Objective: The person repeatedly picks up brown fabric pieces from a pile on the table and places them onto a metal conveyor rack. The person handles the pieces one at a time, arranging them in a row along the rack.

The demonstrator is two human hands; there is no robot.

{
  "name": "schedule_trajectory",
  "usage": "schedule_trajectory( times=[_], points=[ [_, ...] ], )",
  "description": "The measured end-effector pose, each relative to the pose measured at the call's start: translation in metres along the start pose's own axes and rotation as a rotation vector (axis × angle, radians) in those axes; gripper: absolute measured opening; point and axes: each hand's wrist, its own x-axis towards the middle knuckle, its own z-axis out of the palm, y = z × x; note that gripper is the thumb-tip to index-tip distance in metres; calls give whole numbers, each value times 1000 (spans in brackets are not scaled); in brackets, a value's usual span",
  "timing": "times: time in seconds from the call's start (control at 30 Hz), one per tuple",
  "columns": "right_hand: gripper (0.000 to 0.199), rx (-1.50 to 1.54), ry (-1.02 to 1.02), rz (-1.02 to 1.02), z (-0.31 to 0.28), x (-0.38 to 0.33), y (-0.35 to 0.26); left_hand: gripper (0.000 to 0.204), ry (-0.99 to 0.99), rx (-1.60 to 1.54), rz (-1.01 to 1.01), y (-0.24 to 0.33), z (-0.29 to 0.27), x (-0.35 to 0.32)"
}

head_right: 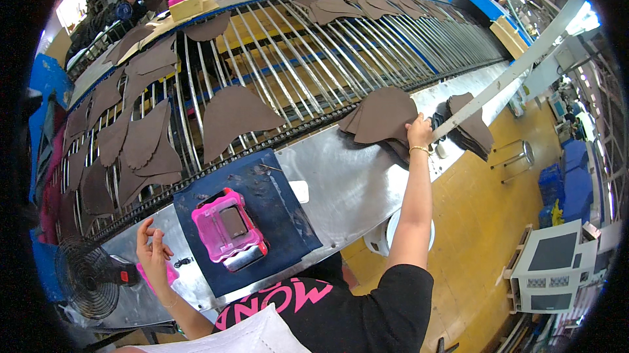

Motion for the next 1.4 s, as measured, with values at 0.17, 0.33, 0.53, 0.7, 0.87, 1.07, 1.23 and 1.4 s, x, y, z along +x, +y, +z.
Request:
schedule_trajectory(
  times=[0.17, 0.33, 0.53, 0.7, 0.87, 1.07, 1.23, 1.4],
  points=[
    [28, -153, -100, -40, -41, -3, 4, 31, 27, -9, -5, -2, -5, -1],
    [28, 96, 8, -300, -127, -37, -14, 32, -13, 10, 14, 9, 1, 6],
    [30, 843, 90, -623, -206, -106, -98, 35, -73, -94, 299, 28, 39, 31],
    [24, 1184, -159, -847, -210, -177, -183, 29, -70, -265, 390, 50, 83, 49],
    [48, 1100, -584, -1071, -231, -215, -220, 15, -111, -380, 239, 41, 17, 46],
    [32, 1035, -488, -1231, -222, -229, -233, 16, 126, -201, 236, 44, -17, 28],
    [28, 1255, -557, -1177, -199, -264, -251, 15, 160, -47, 335, 59, -53, 11],
    [24, 1211, -386, -1378, -187, -287, -262, 13, 258, 68, 273, 66, -78, -15]
  ],
)
